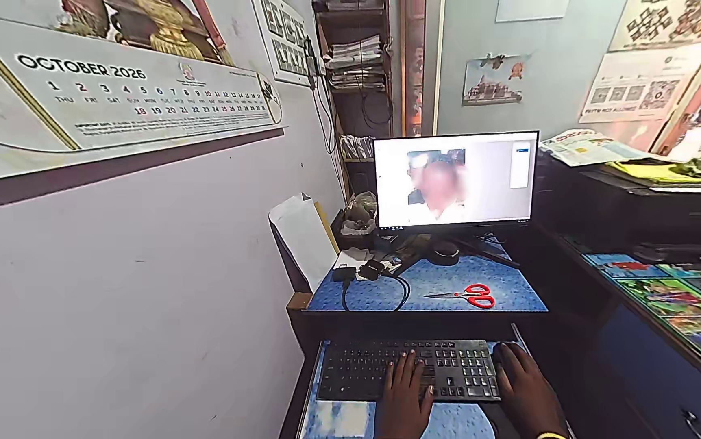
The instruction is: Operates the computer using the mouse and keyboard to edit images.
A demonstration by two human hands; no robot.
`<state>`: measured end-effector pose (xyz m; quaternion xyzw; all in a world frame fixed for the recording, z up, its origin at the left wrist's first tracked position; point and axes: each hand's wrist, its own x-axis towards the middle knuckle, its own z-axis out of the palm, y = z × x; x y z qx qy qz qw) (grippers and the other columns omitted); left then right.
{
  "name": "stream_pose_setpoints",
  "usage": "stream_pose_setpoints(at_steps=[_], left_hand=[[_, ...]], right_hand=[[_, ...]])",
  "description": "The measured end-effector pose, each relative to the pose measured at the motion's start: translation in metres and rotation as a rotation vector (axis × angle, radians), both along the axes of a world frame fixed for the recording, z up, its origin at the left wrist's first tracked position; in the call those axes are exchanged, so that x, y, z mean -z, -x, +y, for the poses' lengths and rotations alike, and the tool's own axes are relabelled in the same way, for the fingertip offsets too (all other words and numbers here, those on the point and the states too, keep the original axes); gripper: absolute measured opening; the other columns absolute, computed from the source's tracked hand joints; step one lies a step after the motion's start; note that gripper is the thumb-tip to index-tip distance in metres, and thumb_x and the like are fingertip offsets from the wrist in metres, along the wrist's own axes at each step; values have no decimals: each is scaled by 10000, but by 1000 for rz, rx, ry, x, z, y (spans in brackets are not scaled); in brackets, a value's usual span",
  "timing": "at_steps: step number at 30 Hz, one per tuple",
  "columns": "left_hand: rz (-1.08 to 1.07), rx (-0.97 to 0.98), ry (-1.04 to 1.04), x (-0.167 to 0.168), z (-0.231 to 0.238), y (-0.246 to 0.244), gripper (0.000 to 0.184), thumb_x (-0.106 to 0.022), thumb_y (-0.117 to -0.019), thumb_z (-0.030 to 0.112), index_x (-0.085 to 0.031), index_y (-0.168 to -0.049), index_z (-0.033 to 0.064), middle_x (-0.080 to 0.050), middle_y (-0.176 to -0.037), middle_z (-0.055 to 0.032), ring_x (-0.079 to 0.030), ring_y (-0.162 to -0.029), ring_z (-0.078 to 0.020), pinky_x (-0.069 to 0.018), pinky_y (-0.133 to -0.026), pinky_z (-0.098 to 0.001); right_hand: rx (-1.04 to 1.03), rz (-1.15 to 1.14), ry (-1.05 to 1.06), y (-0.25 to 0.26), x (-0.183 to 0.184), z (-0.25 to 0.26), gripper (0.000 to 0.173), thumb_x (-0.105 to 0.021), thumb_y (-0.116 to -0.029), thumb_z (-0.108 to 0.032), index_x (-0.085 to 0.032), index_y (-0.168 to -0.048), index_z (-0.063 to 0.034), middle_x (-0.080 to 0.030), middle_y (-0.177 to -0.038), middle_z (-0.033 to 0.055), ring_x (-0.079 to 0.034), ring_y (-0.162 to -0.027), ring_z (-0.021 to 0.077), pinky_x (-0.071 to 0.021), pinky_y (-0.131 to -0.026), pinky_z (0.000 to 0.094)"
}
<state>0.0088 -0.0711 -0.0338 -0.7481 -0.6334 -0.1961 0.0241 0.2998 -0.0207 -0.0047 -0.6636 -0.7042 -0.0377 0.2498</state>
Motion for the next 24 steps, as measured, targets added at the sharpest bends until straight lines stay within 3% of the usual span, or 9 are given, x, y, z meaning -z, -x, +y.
stream_pose_setpoints(at_steps=[13, 24], left_hand=[[8, 7, -6, 2, 1, 1, 589, -337, -1052, 539, -536, -1492, 202, -405, -1628, -20, -342, -1521, -235, -231, -1238, -543], [12, 5, -51, 3, 1, 1, 602, -339, -1044, 550, -529, -1497, 202, -419, -1620, -18, -351, -1516, -240, -247, -1233, -535]], right_hand=[[3, -32, -11, 0, -1, 0, 465, -472, -967, -344, -657, -1365, -191, -553, -1498, 94, -510, -1405, 273, -459, -1114, 500], [-31, 7, -51, -2, 6, 4, 462, -506, -955, -298, -668, -1353, -129, -566, -1465, 169, -528, -1380, 333, -452, -1123, 508]])
